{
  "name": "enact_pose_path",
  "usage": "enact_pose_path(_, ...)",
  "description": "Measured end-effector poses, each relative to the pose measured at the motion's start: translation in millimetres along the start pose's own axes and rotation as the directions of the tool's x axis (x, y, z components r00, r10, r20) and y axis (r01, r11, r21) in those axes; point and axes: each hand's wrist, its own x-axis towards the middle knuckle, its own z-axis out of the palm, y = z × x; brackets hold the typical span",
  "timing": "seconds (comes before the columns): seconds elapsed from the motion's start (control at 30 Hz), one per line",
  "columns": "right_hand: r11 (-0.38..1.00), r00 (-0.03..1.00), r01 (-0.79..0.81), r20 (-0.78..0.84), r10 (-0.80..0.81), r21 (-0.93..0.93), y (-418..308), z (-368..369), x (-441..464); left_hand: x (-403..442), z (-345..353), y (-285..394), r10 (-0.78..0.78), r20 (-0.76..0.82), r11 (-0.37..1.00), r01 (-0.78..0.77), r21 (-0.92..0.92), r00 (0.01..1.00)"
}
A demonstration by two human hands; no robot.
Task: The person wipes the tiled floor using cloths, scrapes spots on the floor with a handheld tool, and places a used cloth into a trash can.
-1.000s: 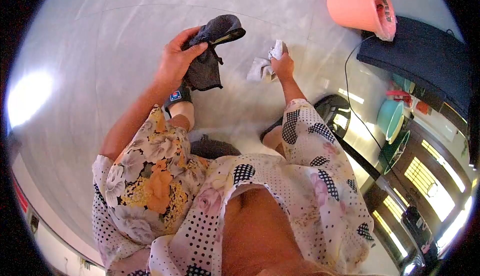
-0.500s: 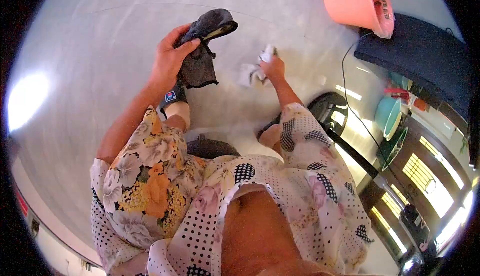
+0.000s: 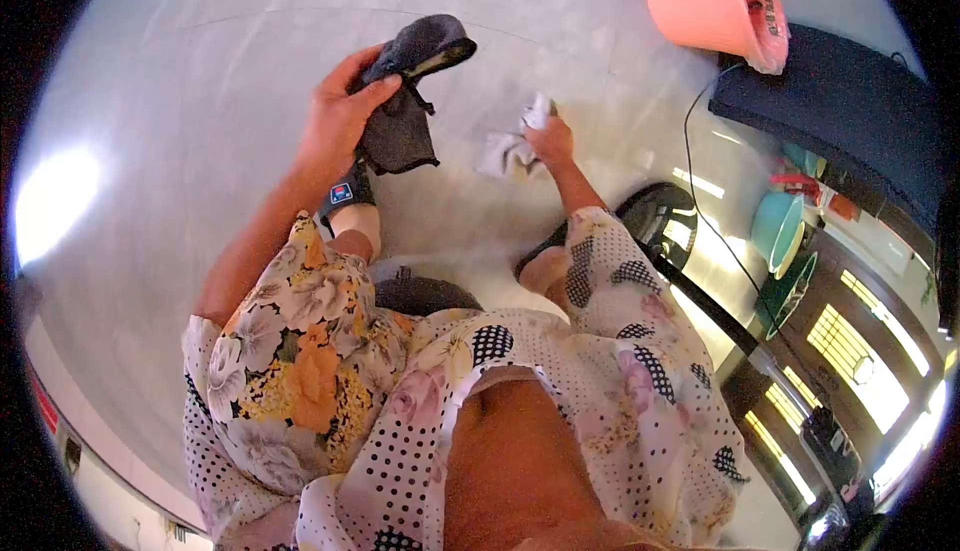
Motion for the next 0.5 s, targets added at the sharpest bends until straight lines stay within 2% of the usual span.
enact_pose_path(0.1,0.994,0.998,-0.014,0.06,0.02,-0.106,-30.4,11.4,20.3,1.6,7.5,-3.1,-0.03,0.031,1.0,0.03,0.0,0.999)
enact_pose_path(0.17,0.997,0.995,0.034,0.096,-0.028,-0.064,-29.3,0.5,14.4,1.3,7.0,-0.4,-0.032,0.065,0.999,0.03,0.033,0.997)
enact_pose_path(0.23,0.993,0.985,0.11,0.14,-0.103,-0.039,-7.6,-9.9,20.3,5.6,1.3,-7.5,0.003,0.021,0.998,-0.005,0.066,1.0)
enact_pose_path(0.37,0.993,0.989,0.002,0.146,0.015,-0.117,11.8,-26.7,4.4,0.8,-8.3,-3.6,-0.005,-0.036,1.0,0.005,-0.01,0.999)
enact_pose_path(0.4,0.998,0.998,0.054,0.044,-0.052,-0.039,24.5,-9.1,7.7,0.1,-5.6,-0.5,-0.018,-0.034,1.0,0.017,-0.026,0.999)
enact_pose_path(0.5,0.981,0.986,0.044,0.165,-0.013,-0.188,-1.6,-2.3,10.1,0.6,1.2,4.8,0.012,0.032,1.0,-0.012,0.014,0.999)
